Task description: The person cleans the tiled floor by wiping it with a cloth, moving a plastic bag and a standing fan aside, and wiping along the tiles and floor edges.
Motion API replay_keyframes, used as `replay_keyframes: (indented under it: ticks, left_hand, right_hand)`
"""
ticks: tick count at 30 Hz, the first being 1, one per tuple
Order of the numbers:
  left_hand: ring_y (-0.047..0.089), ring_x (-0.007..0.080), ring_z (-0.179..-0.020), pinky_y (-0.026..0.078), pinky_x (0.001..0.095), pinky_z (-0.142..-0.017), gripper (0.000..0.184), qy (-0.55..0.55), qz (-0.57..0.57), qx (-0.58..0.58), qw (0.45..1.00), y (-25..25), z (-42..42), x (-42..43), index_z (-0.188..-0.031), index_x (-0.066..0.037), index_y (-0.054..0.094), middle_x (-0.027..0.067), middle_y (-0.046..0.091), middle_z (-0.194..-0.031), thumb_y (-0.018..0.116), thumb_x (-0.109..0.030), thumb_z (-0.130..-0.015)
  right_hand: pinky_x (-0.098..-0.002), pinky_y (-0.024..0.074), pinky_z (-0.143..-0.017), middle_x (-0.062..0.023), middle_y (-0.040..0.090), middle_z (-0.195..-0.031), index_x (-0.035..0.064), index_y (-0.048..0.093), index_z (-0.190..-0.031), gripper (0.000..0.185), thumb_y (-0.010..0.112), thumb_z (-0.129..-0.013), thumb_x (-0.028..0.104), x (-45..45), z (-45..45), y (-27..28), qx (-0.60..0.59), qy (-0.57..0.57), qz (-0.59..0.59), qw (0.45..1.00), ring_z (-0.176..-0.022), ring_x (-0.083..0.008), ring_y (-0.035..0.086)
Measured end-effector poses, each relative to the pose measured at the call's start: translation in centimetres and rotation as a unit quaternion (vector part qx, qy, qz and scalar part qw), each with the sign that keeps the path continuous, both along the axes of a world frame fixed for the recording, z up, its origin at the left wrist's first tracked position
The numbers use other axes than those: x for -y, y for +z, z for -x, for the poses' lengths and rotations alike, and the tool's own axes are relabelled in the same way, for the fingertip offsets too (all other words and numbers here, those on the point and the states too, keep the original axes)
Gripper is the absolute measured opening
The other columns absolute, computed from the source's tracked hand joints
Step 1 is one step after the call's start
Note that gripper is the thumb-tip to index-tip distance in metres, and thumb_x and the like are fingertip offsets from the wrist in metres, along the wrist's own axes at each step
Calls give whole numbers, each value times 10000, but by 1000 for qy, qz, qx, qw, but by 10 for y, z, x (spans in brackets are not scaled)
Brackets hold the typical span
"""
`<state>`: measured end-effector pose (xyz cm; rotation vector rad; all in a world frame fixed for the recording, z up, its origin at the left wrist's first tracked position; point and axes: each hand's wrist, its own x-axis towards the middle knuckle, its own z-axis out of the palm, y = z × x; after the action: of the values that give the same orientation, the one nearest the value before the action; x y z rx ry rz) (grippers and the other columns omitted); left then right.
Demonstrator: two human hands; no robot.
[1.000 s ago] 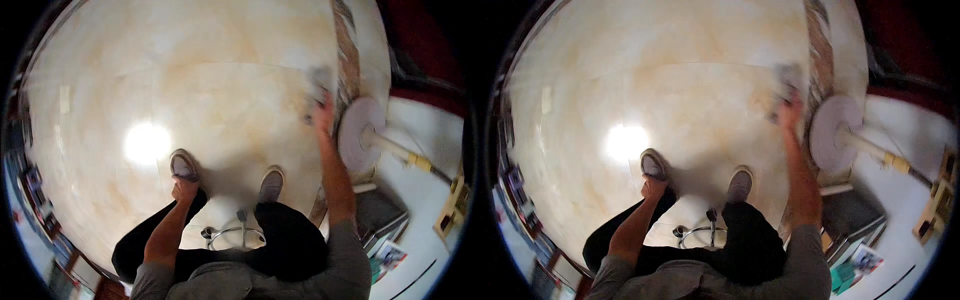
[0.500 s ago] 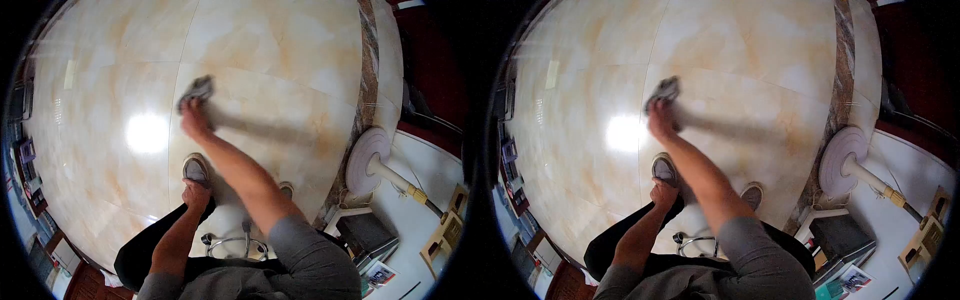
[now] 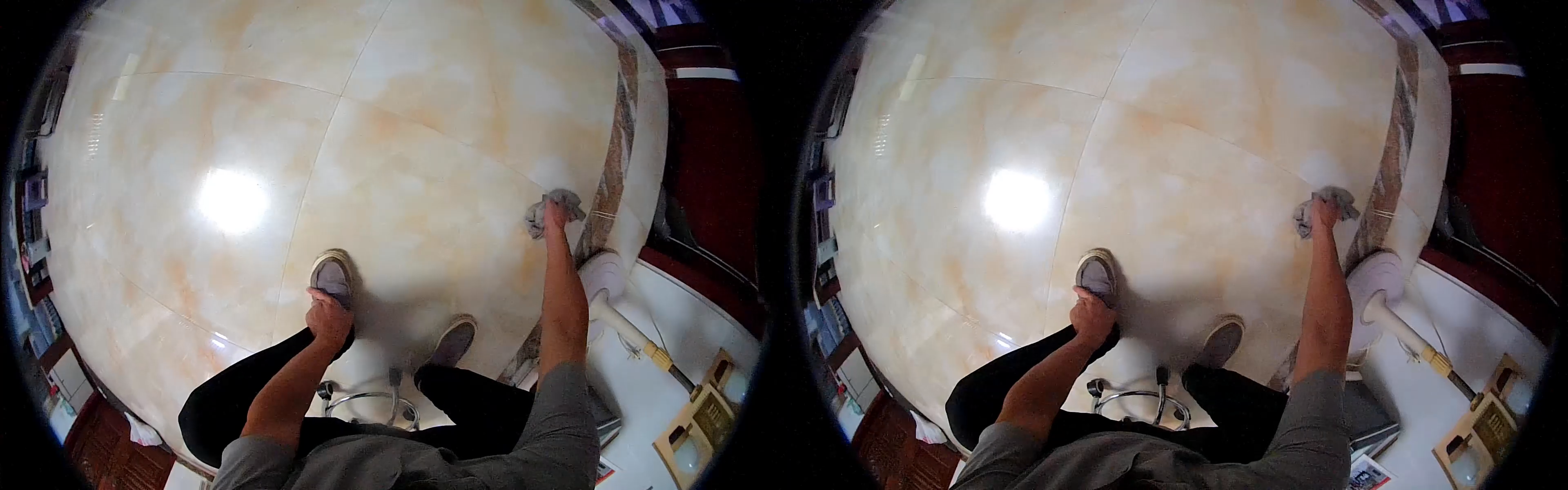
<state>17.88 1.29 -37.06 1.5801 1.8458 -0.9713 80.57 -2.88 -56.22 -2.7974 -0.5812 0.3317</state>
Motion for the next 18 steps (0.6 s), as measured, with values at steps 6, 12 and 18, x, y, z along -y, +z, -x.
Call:
replay_keyframes:
  ticks: [6, 12, 18]
  left_hand:
    - [680, 372, -957, 548, 417, -852, 1060, 4, 8, 19, 1000, 3, 0, -2, -1445, 208, 100, 262, 654, -1096, 741, -318, -785]
    - [691, 327, -950, 556, 398, -822, 1044, 17, -4, 1, 1000, 3, -4, -5, -1467, 170, 132, 224, 666, -1106, 743, -322, -778]
    - [697, 290, -931, 564, 379, -793, 1075, 29, -4, 20, 999, 11, -2, -6, -1456, 185, 159, 209, 665, -1089, 796, -339, -765]
  right_hand:
    - [-491, 421, -967, -174, 591, -1176, 33, 611, -1188, 349, 525, -908, 224, -236, 299, 44, 303, 304, -11, 903, -1115, -321, 540]
    - [-458, 448, -1000, -215, 498, -1326, 46, 580, -1298, 432, 624, -870, 84, -308, 547, 97, -240, 414, -228, 848, -1198, -376, 513]
    - [-343, 409, -1069, -95, 601, -1337, 26, 554, -1344, 596, 658, -758, -12, -227, 358, 117, -334, 174, -475, 795, -1235, -203, 553]
